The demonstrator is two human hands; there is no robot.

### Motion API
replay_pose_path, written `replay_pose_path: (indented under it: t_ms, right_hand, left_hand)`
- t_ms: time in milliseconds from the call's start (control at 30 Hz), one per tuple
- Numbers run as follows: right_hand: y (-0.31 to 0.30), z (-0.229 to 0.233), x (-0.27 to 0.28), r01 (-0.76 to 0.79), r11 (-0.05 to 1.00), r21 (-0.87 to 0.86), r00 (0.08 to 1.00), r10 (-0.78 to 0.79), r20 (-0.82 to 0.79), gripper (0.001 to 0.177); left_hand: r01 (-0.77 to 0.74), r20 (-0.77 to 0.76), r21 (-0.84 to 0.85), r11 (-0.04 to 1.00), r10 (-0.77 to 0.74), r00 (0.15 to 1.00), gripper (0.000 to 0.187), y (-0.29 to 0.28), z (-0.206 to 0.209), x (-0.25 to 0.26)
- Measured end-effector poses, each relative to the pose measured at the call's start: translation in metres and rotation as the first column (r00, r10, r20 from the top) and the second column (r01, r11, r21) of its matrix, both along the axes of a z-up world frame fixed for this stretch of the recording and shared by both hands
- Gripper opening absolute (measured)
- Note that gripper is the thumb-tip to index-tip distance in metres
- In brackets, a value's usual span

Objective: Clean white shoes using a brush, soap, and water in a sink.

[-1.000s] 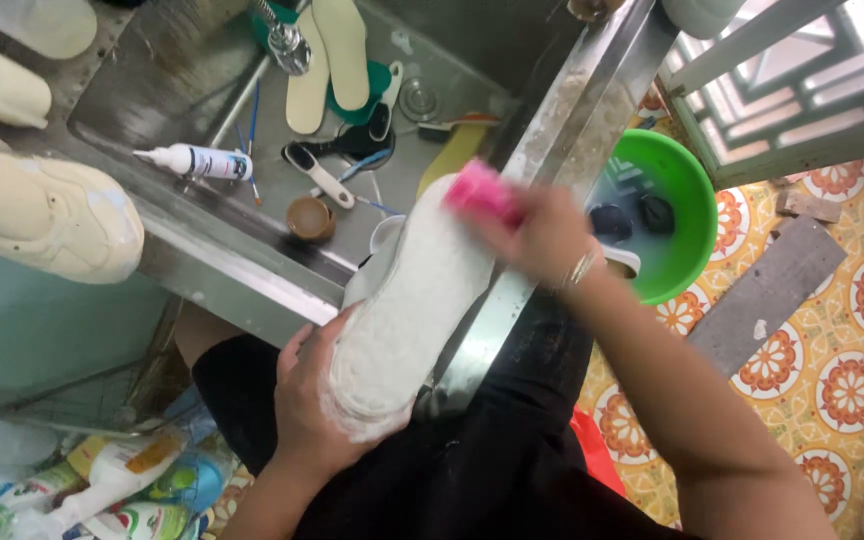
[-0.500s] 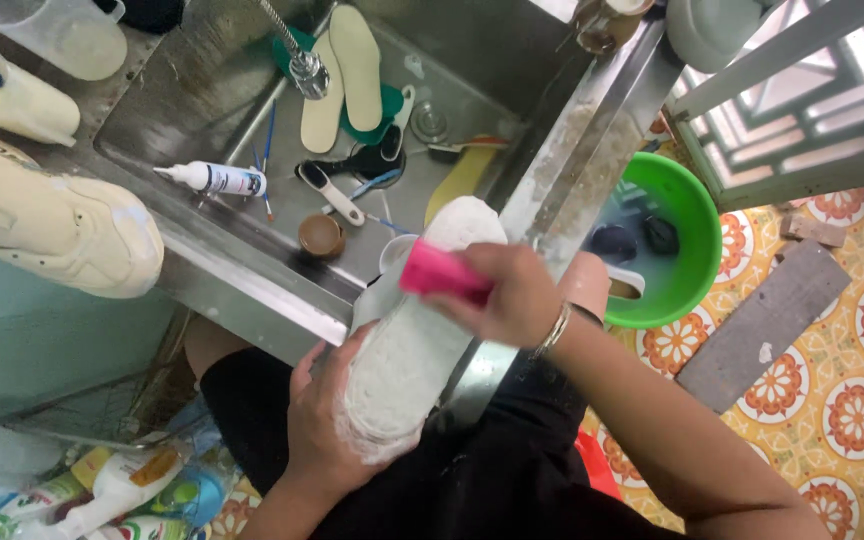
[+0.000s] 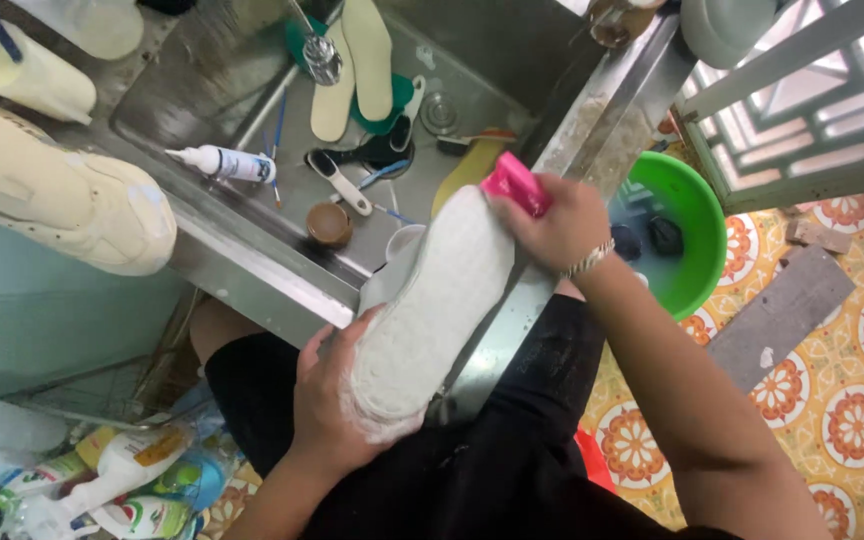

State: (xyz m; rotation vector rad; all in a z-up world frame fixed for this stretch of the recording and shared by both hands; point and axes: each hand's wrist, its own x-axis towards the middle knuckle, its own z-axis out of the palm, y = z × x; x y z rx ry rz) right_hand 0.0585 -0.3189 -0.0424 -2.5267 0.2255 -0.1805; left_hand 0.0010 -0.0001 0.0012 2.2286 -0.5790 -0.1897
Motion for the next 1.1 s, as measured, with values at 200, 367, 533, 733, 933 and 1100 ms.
replay_pose_path:
  t_ms: [200,367,533,733,933,1100]
  right_hand:
    - [0.05,0.013,-0.064,-0.205,0.943,0.262,0.972,0.165,0.168,0.027]
    - [0.046,0.001,-0.071,-0.043,0.983,0.177,0.994,0.024,0.106,0.023]
    - [0.061,0.021,-0.089,-0.162,0.9,0.405,0.986,0.129,0.109,0.022]
    - [0.073,0.031,-0.099,-0.023,0.95,0.311,1.0,0.022,0.006,0.022]
    - [0.051,0.034,-0.078,0.138,0.989,0.054,0.975,-0.126,-0.181,0.028]
    - [0.099,0.06,-0.111,-0.318,0.881,0.35,0.946,0.269,0.183,0.036]
  left_hand:
    - [0.012,0.004,-0.038,0.999,-0.012,1.0,0.103,0.002,-0.003,0.0]
    - [0.018,0.018,-0.013,1.0,-0.018,1.0,0.104,0.001,0.0,0.002]
    - [0.011,0.006,-0.015,1.0,-0.011,1.0,0.101,0.0,0.002,0.0]
    - [0.036,0.086,0.008,0.999,-0.036,0.996,0.107,-0.002,0.001,-0.003]
    - [0.012,0.025,0.015,1.0,-0.012,1.0,0.106,0.002,-0.003,-0.006]
    - [0.03,0.02,-0.033,0.999,-0.029,0.999,0.107,0.0,0.001,0.002]
